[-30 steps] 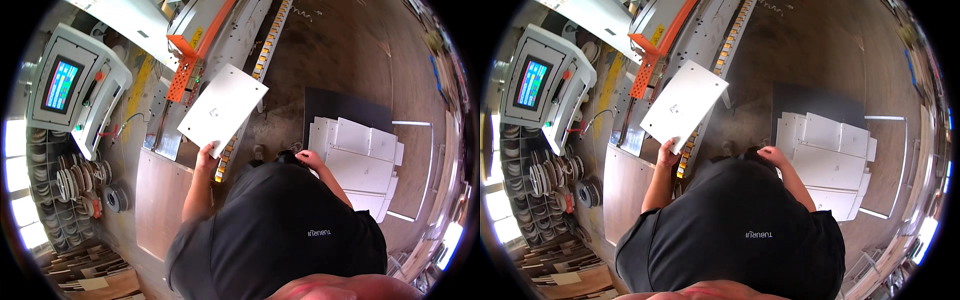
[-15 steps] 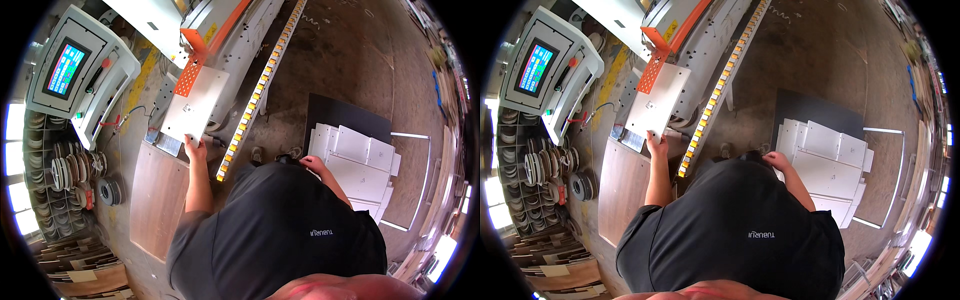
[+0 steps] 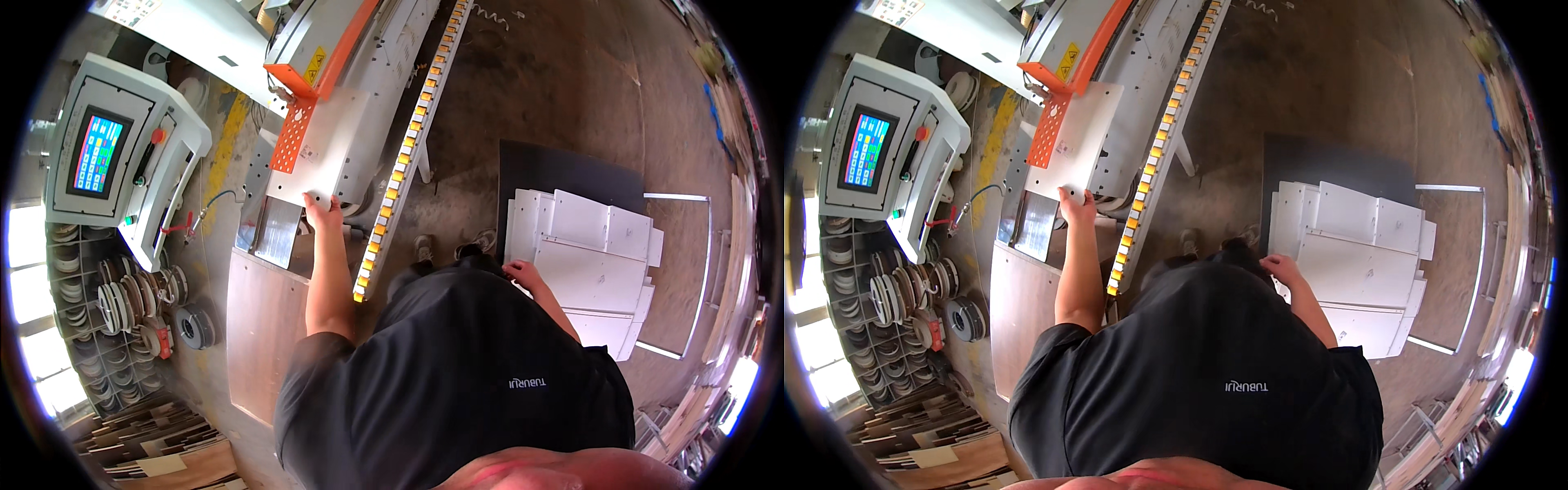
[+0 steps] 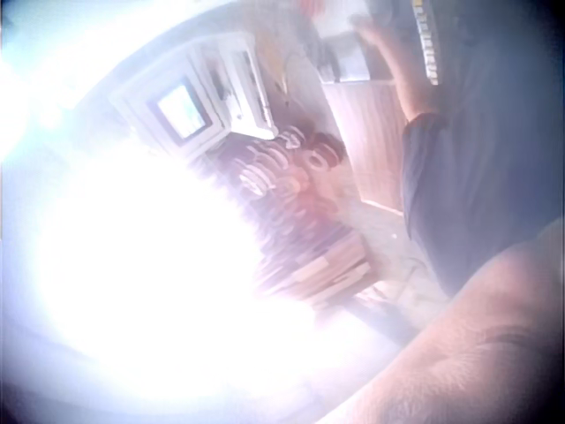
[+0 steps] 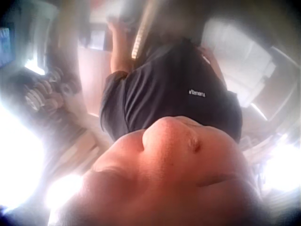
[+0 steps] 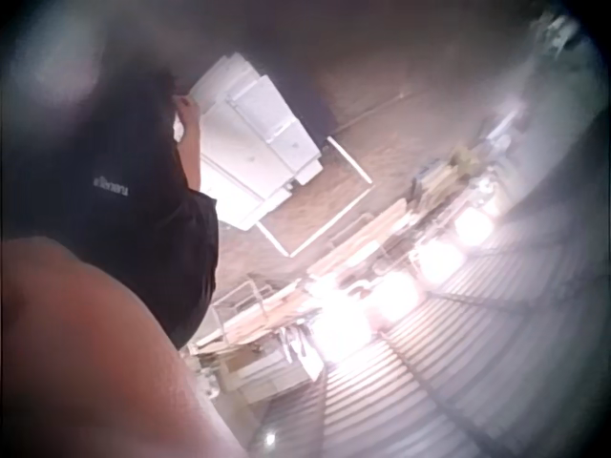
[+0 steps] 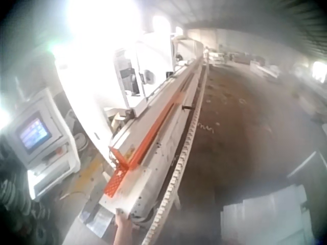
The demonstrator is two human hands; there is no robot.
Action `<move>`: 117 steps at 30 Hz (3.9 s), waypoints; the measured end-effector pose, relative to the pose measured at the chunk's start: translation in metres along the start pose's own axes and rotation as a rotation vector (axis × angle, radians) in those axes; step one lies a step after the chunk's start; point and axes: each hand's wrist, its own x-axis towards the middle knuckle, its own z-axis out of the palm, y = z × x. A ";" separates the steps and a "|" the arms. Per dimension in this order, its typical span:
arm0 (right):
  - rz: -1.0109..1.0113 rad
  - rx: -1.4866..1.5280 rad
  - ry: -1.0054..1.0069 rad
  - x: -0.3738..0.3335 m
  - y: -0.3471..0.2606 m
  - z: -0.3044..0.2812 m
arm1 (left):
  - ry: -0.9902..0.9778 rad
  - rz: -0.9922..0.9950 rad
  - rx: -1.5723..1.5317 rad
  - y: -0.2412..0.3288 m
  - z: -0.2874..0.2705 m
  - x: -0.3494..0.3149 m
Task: The person repeatedly picks up white rectangular panels from a pile on the floor, places them onto a roller conveyor, and then stacks them onto a growing pile on the floor. The person handles the panels one at a time, moving them between the conveyor and the floor stack.
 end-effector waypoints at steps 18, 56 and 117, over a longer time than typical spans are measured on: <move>0.245 0.464 0.281 0.050 0.175 -0.057 | -0.362 0.745 2.175 -0.179 0.085 -0.067; -0.060 2.038 1.182 0.174 0.293 -0.249 | -0.183 0.652 2.291 -0.219 0.103 -0.085; -1.233 -0.942 0.891 -0.098 -0.266 -0.007 | -0.613 -0.541 0.441 -0.002 -0.046 -0.222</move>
